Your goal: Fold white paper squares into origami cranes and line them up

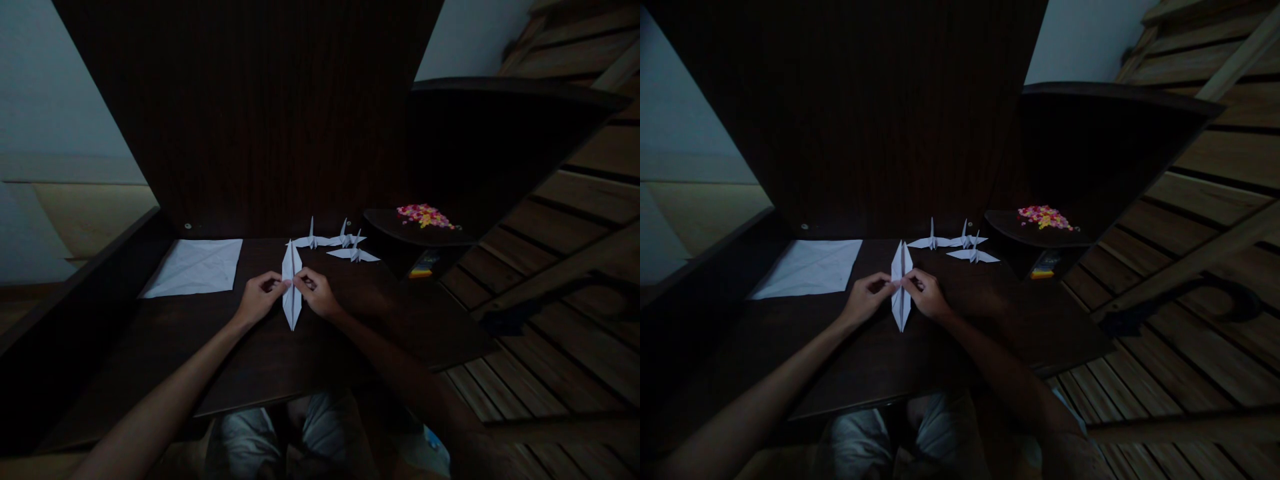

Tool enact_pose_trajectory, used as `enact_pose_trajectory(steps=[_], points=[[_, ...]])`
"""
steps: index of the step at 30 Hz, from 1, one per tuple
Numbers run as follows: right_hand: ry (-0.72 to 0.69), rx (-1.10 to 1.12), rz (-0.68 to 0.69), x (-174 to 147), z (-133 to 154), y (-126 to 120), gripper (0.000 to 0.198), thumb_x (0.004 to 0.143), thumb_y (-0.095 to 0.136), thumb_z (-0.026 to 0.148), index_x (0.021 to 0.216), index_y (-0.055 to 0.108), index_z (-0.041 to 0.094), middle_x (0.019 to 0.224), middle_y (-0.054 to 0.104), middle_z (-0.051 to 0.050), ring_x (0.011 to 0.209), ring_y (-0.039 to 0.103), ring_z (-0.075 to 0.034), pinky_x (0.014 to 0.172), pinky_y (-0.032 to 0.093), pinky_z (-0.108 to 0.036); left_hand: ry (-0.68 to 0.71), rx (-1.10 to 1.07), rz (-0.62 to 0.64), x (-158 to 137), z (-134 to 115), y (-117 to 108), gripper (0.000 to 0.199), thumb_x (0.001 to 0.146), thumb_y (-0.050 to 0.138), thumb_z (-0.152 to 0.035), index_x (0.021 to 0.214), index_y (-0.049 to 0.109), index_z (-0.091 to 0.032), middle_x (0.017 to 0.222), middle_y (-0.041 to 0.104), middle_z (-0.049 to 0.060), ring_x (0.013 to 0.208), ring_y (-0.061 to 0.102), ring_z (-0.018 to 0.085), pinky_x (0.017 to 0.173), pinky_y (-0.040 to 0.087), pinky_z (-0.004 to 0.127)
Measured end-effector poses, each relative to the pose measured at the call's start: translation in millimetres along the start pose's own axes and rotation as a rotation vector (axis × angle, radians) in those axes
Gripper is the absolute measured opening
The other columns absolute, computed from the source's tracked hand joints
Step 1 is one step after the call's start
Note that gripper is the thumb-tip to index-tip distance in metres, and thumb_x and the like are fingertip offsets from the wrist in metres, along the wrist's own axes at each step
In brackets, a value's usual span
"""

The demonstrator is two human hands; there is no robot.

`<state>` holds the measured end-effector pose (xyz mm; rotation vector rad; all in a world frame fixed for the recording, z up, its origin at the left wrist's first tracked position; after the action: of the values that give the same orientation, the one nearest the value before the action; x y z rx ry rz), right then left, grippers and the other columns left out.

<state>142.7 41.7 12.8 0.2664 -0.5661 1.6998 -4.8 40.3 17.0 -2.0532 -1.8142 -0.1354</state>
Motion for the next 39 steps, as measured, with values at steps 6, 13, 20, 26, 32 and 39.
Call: enact_pose_trajectory(steps=[6,13,20,26,32,39], points=[[0.042,0.043,0.001,-2,-3,1,0.022,0.079,0.061,0.041,0.080,0.054,0.019,0.067,0.050,0.003,0.054,0.044,-0.009,0.050,0.034,-0.022,0.015,-0.023,0.039,1,0,0,0.023,0.073,0.065,-0.039,0.075,0.068,-0.017,0.072,0.066,0.001,0.068,0.058,0.017,0.066,0.046,0.027],[0.063,-0.007,-0.027,-2,-4,-1,0.022,0.078,0.063,0.040,0.082,0.053,0.020,0.066,0.049,0.003,0.053,0.042,-0.009,0.049,0.033,-0.021,-0.042,-0.091,0.101,-1,1,3,0.027,0.076,0.064,-0.043,0.078,0.070,-0.017,0.074,0.067,0.002,0.072,0.060,0.018,0.069,0.046,0.028],[0.051,0.191,-0.091,-3,-8,-1,0.030,0.081,0.058,0.030,0.105,0.041,0.024,0.074,0.054,0.003,0.061,0.051,-0.010,0.056,0.040,-0.022,0.006,-0.099,0.062,1,-1,4,0.022,0.073,0.070,-0.039,0.075,0.072,-0.018,0.090,0.065,0.006,0.087,0.059,0.020,0.079,0.045,0.030],[0.163,0.251,-0.147,2,-11,-4,0.030,0.071,0.068,0.035,0.089,0.048,0.022,0.069,0.055,0.003,0.062,0.054,-0.012,0.058,0.042,-0.023,0.026,-0.039,-0.033,4,2,-5,0.020,0.071,0.071,-0.039,0.069,0.072,-0.019,0.087,0.059,0.004,0.086,0.057,0.019,0.080,0.044,0.031],[0.188,0.220,-0.075,5,-4,-5,0.028,0.072,0.065,0.046,0.071,0.056,0.019,0.068,0.053,0.001,0.059,0.051,-0.012,0.054,0.041,-0.025,-0.035,-0.125,0.012,3,3,-2,0.023,0.074,0.068,-0.040,0.074,0.070,-0.018,0.085,0.063,0.004,0.084,0.057,0.019,0.078,0.043,0.030],[0.071,0.183,-0.175,5,1,-9,0.023,0.074,0.066,0.043,0.075,0.061,0.020,0.084,0.051,-0.002,0.077,0.053,-0.015,0.065,0.046,-0.026,-0.168,-0.240,-0.018,1,7,2,0.027,0.069,0.069,-0.044,0.070,0.065,-0.017,0.068,0.062,0.000,0.068,0.055,0.017,0.066,0.044,0.027]])
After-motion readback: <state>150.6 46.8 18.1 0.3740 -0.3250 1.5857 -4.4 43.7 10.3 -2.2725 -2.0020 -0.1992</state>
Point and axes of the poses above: each hand's wrist, its own x-axis towards the middle knuckle, its own y-axis out of the palm, z = x × y, the point moved 5 cm from there along x, towards the middle knuckle
